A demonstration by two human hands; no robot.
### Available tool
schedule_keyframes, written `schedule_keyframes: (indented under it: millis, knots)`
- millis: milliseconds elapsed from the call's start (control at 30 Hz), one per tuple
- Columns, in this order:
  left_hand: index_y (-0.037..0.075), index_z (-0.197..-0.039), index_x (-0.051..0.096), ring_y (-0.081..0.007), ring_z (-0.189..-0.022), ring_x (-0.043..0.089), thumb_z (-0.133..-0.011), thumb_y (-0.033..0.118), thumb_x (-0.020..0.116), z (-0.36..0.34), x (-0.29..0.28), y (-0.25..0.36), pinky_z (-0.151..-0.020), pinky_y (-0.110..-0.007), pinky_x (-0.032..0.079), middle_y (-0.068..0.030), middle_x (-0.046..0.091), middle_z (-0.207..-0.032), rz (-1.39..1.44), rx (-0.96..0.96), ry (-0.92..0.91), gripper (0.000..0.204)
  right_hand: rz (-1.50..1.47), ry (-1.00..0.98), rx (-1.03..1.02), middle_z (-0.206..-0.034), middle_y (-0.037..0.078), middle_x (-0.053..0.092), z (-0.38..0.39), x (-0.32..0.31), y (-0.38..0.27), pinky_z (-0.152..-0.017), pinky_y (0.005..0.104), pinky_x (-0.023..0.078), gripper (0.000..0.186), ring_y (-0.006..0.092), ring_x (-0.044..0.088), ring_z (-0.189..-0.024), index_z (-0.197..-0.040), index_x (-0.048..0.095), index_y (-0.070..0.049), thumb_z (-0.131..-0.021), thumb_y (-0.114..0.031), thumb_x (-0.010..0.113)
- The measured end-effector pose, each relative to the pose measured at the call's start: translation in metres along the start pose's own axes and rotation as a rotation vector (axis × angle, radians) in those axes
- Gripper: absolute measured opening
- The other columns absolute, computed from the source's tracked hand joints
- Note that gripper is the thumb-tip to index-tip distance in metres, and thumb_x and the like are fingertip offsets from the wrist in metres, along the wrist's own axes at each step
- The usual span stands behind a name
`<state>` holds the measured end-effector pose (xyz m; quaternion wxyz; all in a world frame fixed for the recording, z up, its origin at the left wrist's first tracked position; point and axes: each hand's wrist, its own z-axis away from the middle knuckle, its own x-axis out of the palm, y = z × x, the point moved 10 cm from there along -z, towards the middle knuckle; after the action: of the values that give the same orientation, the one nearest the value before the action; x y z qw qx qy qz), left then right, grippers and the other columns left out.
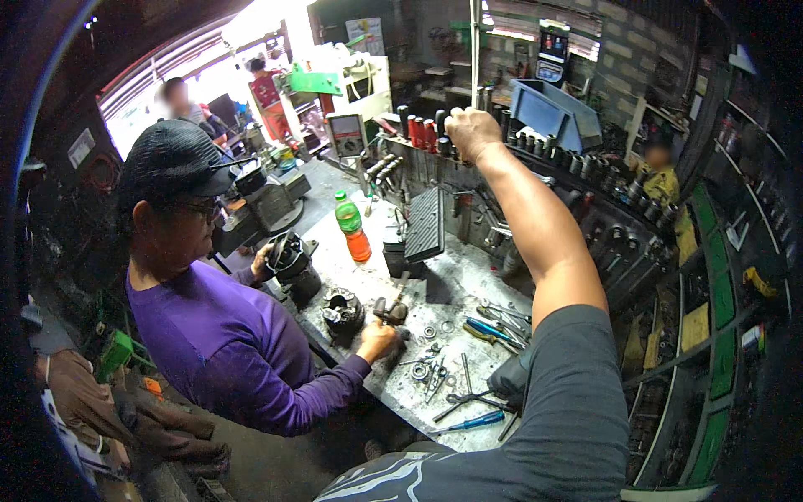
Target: The person disassembles a mechanical component on a workbench using pliers and a hammer. They remove a small part, inspect the assembly, and then reassemble the component by hand, tapping it into place with a hammer.
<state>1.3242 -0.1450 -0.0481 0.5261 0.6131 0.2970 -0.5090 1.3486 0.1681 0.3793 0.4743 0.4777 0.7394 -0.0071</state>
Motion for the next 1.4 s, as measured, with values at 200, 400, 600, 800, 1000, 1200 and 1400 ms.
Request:
schedule_keyframes:
  millis: [200, 400, 600, 800, 1000, 1200, 1400]
  knots:
    - [0.01, -0.091, 0.07, -0.0302, -0.07, 0.063, -0.092, 0.033, 0.069, -0.064, 0.033, 0.035, -0.067, -0.046, 0.056, -0.0131, 0.063, -0.081, -0.22, 0.082, -0.08, 0.024, 0.134, -0.156, -0.093, -0.112, 0.007, 0.082, -0.016, 0.054, 0.001, -0.086, 0.0418, 0.065, 0.02, 0.0274, 0.079, -0.107, -0.104, 0.085, -0.012, -0.096, -0.016, 0.067]
    - [0.01, -0.088, 0.07, -0.0298, -0.067, 0.062, -0.092, 0.032, 0.068, -0.076, 0.061, 0.055, -0.065, -0.046, 0.055, -0.0125, 0.062, -0.078, -0.285, 0.159, -0.096, 0.023, 0.122, -0.105, -0.15, -0.103, 0.009, 0.081, -0.016, 0.054, 0.0, -0.08, 0.0407, 0.065, 0.018, 0.0272, 0.08, -0.097, -0.095, 0.083, -0.011, -0.093, -0.016, 0.067]
    - [0.01, -0.084, 0.069, -0.0295, -0.064, 0.061, -0.092, 0.031, 0.068, -0.079, 0.03, 0.022, -0.063, -0.045, 0.055, -0.0118, 0.06, -0.075, -0.313, 0.104, -0.053, 0.023, 0.078, 0.121, -0.184, -0.098, 0.011, 0.079, -0.016, 0.025, -0.014, -0.073, 0.0408, 0.064, 0.014, 0.027, 0.08, -0.091, -0.098, 0.076, -0.011, -0.096, -0.016, 0.064]
    - [0.01, -0.081, 0.069, -0.0291, -0.061, 0.06, -0.092, 0.031, 0.068, -0.064, 0.034, -0.069, -0.061, -0.044, 0.055, -0.0112, 0.059, -0.072, -0.322, -0.04, -0.03, 0.023, -0.335, 0.348, 0.121, -0.102, 0.015, 0.077, 0.006, -0.077, 0.036, -0.086, 0.0424, 0.063, 0.018, 0.0354, 0.078, -0.096, -0.114, 0.072, -0.004, -0.098, -0.003, 0.064]
    - [0.009, -0.093, 0.067, -0.0301, -0.075, 0.06, -0.095, 0.029, 0.068, 0.079, -0.019, -0.068, -0.071, -0.044, 0.054, -0.0126, 0.06, -0.084, -0.179, -0.226, -0.069, 0.02, -1.067, 0.229, 0.302, -0.098, 0.003, 0.076, 0.097, -0.186, 0.047, -0.078, 0.0278, 0.054, 0.015, 0.0089, 0.067, -0.086, -0.117, 0.074, 0.001, -0.104, -0.006, 0.072]
    - [0.003, -0.148, 0.062, -0.0332, -0.126, 0.071, -0.093, 0.004, 0.075, 0.315, -0.08, 0.058, -0.11, -0.041, 0.054, -0.0172, 0.074, -0.137, 0.669, -0.473, -0.315, 0.056, -1.147, 0.22, -0.341, -0.105, 0.013, 0.077, 0.214, -0.276, -0.1, -0.08, 0.0375, 0.065, 0.017, 0.0249, 0.077, -0.089, -0.111, 0.075, 0.0, -0.095, 0.0, 0.076]
    - [-0.002, -0.146, 0.059, -0.0201, -0.115, 0.07, -0.09, 0.009, 0.085, 0.226, -0.211, 0.104, -0.103, -0.035, 0.054, -0.0146, 0.075, -0.125, 1.198, -0.098, 0.577, 0.063, -1.184, 0.253, -0.557, -0.096, 0.009, 0.065, 0.305, -0.3, -0.194, -0.077, 0.0384, 0.057, 0.023, 0.0259, 0.069, -0.088, -0.106, 0.067, -0.003, -0.09, -0.02, 0.065]
